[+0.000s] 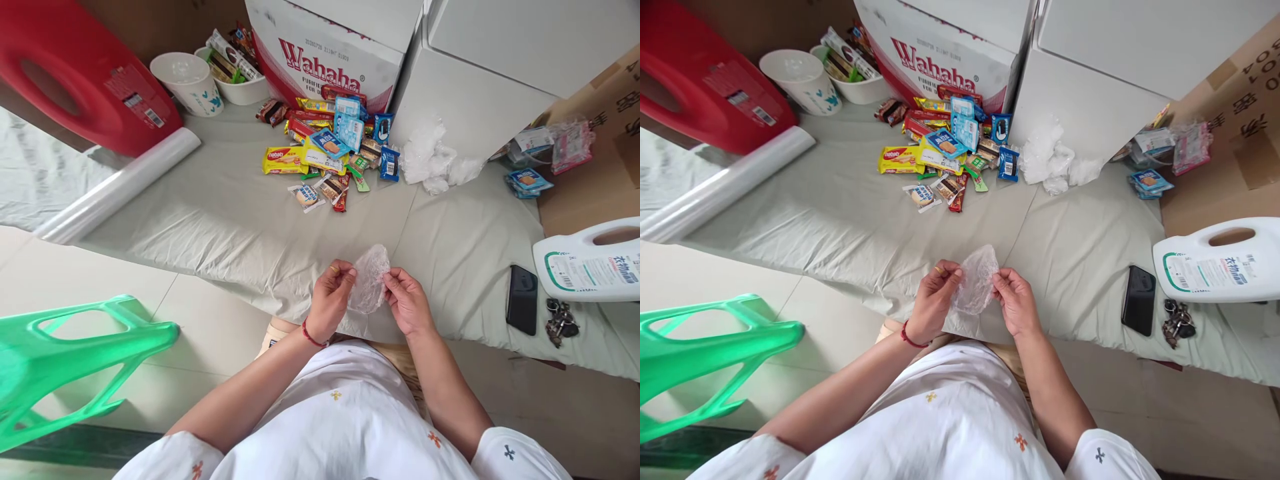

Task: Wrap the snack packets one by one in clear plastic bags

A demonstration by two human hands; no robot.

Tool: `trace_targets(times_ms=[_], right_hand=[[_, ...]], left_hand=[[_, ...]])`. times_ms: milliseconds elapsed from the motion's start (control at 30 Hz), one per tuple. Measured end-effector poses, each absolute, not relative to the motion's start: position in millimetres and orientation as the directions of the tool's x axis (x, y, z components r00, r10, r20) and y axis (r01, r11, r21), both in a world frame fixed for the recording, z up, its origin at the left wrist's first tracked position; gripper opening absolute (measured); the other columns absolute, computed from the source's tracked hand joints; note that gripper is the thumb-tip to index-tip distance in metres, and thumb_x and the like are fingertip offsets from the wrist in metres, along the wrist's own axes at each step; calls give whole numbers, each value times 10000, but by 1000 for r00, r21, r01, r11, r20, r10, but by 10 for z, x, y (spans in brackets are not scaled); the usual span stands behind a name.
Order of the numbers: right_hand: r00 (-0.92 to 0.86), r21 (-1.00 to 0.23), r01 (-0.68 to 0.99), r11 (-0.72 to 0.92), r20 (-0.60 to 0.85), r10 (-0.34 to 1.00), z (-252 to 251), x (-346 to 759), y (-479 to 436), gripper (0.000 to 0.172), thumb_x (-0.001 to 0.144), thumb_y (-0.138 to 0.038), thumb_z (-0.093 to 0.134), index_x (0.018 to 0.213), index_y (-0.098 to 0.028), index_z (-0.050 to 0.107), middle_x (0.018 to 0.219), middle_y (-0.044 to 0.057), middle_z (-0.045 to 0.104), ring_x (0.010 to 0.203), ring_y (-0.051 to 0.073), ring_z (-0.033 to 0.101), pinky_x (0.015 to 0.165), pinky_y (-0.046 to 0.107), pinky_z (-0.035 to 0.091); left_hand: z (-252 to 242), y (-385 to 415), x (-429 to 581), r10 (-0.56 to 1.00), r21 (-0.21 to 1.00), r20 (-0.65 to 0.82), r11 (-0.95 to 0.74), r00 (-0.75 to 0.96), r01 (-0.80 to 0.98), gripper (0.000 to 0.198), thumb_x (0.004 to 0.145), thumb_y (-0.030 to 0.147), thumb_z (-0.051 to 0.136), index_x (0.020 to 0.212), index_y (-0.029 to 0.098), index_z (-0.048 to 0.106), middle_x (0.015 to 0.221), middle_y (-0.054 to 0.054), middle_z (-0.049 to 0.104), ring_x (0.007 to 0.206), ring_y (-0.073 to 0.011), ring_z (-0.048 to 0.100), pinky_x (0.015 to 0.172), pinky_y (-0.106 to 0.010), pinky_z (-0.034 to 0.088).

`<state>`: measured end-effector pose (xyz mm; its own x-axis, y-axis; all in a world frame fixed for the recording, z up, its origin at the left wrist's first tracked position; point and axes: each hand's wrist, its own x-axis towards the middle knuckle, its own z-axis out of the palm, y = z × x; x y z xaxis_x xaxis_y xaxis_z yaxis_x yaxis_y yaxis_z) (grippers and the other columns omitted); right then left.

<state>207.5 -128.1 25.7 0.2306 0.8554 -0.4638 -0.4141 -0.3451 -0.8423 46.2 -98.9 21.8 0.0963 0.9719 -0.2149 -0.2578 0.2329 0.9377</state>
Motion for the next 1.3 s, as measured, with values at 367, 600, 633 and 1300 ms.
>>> trace_targets(times_ms=[367, 600, 633, 1300], right_hand=[[247, -771, -527, -357, -541, 804, 349, 2217, -1372, 446, 588, -417, 981, 802, -206, 651, 699, -61, 562, 560, 55, 460, 430, 155, 343], [298, -883, -355, -308, -419, 858, 361, 2193, -1374, 396, 706, -483, 912, 807, -205, 649, 718, -45, 588, 543, 53, 457, 404, 151, 326], [301, -898, -321, -300, -397, 867, 365, 2181, -1371, 385, 726, -491, 898, 812, -206, 653, 715, -44, 587, 543, 56, 459, 406, 156, 336], [117, -971, -53, -233, -238, 964, 301, 2068, -1465, 271, 843, -481, 794, 879, -234, 688, 820, -2, 680, 708, 143, 590, 657, 277, 526]], left_hand=[[163, -890, 323, 973, 976, -212, 206, -92, -78, 294, 895, 463, 688, 940, 208, 547, 682, 53, 515, 537, -95, 442, 506, -229, 370], [375, -963, 223, 923, 860, 374, -382, 91, 339, 41, 951, 241, 626, 980, 213, 619, 963, -55, 635, 900, -181, 596, 799, -320, 489], [414, -981, 243, 907, 863, 366, -414, 208, 289, 53, 973, 262, 607, 986, 212, 622, 939, -56, 645, 897, -183, 605, 802, -322, 492], [371, -1050, 489, 837, 889, -297, 418, 460, -186, 406, 874, 567, 712, 835, 180, 597, 709, -4, 667, 613, -125, 629, 572, -248, 377]])
